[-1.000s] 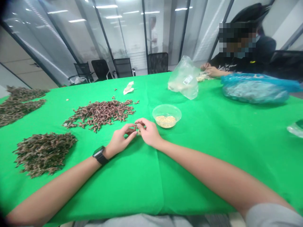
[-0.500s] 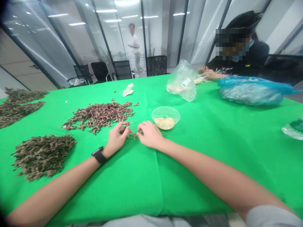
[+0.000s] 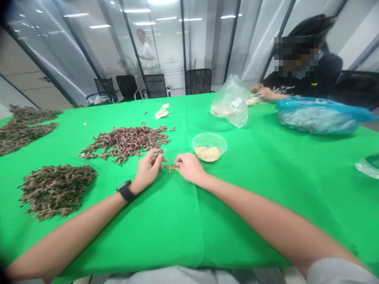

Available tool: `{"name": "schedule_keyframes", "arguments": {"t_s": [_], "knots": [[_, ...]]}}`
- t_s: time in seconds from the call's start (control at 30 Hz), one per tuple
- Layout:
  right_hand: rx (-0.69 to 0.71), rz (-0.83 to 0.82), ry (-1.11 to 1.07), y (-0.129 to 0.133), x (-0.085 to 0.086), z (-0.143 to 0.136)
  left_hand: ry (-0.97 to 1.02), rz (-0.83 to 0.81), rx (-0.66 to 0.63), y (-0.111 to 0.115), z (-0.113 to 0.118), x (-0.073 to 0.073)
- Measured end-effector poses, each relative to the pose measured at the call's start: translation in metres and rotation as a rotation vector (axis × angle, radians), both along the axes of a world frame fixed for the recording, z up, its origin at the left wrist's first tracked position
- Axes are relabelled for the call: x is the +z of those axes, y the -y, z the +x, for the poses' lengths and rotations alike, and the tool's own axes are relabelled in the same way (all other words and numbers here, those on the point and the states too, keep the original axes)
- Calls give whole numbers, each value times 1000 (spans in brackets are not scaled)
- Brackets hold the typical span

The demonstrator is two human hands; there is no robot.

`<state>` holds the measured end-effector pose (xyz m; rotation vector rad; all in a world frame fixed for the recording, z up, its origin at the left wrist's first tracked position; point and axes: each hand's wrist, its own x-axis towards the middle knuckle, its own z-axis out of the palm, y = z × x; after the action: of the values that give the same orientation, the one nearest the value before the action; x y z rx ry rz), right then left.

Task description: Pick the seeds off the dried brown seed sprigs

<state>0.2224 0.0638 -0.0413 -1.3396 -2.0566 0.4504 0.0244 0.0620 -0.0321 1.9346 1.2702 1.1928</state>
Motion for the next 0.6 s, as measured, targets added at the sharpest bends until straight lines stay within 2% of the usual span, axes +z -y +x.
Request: {"name": "schedule_keyframes", "arguments": {"t_s": [0.33, 0.6], "knots": [[-3, -29, -39, 3, 4, -1, 24, -34, -31, 1, 0, 2], [11, 19, 64, 4, 9, 3, 22, -41, -35, 1, 0, 1]]}}
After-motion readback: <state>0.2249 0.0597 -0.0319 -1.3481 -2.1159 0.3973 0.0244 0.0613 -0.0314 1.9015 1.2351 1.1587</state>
